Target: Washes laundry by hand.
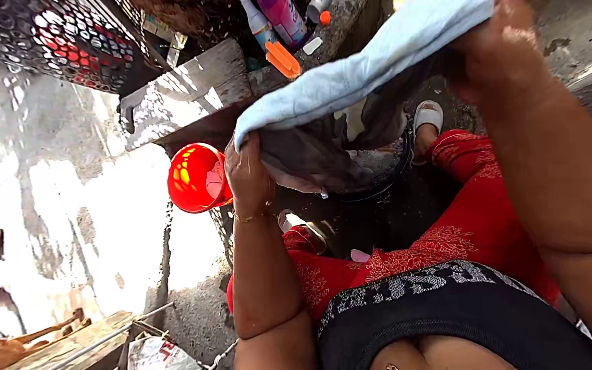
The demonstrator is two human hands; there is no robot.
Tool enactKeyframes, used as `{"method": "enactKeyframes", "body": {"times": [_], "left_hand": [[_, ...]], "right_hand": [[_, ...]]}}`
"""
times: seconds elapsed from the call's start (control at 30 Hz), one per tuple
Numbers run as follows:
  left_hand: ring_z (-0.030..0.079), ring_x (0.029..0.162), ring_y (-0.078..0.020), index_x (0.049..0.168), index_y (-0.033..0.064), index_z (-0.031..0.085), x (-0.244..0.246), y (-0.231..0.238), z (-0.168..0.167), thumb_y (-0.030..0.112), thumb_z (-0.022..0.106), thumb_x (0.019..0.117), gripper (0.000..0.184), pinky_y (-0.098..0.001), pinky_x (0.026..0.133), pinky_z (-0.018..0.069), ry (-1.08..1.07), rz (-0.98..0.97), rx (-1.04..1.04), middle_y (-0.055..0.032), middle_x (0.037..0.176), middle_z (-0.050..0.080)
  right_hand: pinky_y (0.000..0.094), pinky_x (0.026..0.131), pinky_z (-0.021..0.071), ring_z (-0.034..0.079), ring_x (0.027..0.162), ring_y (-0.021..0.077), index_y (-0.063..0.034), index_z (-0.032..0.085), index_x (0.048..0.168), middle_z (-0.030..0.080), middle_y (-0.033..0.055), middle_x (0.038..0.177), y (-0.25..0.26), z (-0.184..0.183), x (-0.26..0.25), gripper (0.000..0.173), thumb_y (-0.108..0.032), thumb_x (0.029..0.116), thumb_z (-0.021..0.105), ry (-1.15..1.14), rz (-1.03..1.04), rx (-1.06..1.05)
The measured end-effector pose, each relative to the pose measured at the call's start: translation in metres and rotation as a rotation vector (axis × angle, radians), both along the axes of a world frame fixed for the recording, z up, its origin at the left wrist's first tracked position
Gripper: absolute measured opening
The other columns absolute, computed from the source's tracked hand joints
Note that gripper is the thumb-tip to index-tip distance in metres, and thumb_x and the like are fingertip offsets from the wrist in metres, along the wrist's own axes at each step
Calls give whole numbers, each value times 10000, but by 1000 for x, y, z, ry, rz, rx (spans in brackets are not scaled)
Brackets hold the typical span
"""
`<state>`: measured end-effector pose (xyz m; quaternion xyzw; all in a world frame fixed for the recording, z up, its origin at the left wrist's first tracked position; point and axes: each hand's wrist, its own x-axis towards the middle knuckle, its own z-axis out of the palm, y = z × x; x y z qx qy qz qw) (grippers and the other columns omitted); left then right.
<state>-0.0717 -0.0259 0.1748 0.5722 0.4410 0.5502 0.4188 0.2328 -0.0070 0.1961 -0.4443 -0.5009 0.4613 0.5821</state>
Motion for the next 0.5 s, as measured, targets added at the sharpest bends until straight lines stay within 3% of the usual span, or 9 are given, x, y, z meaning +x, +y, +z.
{"method": "enactKeyframes", "body": {"times": [0.07,0.13,0.23,0.27,0.33,0.37,0.43,0.5], "left_hand": [[670,940,46,1097,141,633,-1,4,-1,190,430,1080,210,-239,904,575,152,-110,-128,150,950,710],[664,836,33,1012,59,682,-1,15,-24,221,457,1061,281,-234,817,576,374,-248,-194,63,863,703],[663,1088,-95,1216,-26,682,2,24,-72,117,445,1047,324,-327,1010,514,529,-342,-228,-120,1143,722],[641,1200,-167,1332,-13,631,7,26,-88,108,451,1055,352,-381,1078,483,587,-338,-281,-164,1270,686],[499,1397,-366,1504,31,496,24,30,-124,82,513,1052,455,-539,1175,386,775,-423,-379,-254,1500,505],[402,1453,-459,1537,67,471,32,28,-148,84,552,1035,509,-619,1185,338,882,-495,-416,-293,1588,375],[197,1506,-569,1581,224,432,51,19,-199,218,597,1037,569,-792,1123,247,1089,-633,-570,-271,1694,108],[-24,1528,-583,1622,363,314,67,14,-239,397,639,1013,691,-892,1042,163,1227,-732,-760,-188,1718,-123]], "right_hand": [[221,848,595,677,905,-25,-199,639,1025,700,-151,932,4,4,4,208,-88,869,721,-85,-31,49],[230,839,592,668,896,-17,-187,657,1009,690,-140,928,8,1,7,190,-94,856,718,-133,-47,115],[215,767,579,641,822,-34,-182,628,973,656,-131,871,13,-30,9,104,-105,906,652,-296,-5,22],[257,768,555,623,827,15,-126,621,991,636,-58,887,17,-49,11,105,-111,892,655,-459,32,-18],[516,878,535,670,992,270,-12,648,1165,690,168,1059,26,-92,15,301,-50,867,660,-739,135,-101],[609,952,514,671,1106,352,-30,661,1252,700,208,1164,29,-118,15,370,-45,882,661,-834,204,-165],[701,957,478,643,1159,446,-72,702,1258,687,254,1207,27,-174,11,375,-88,884,698,-995,351,-302],[741,972,435,557,1217,535,-100,706,1282,606,322,1289,24,-227,6,426,-132,861,765,-1156,541,-473]]}}
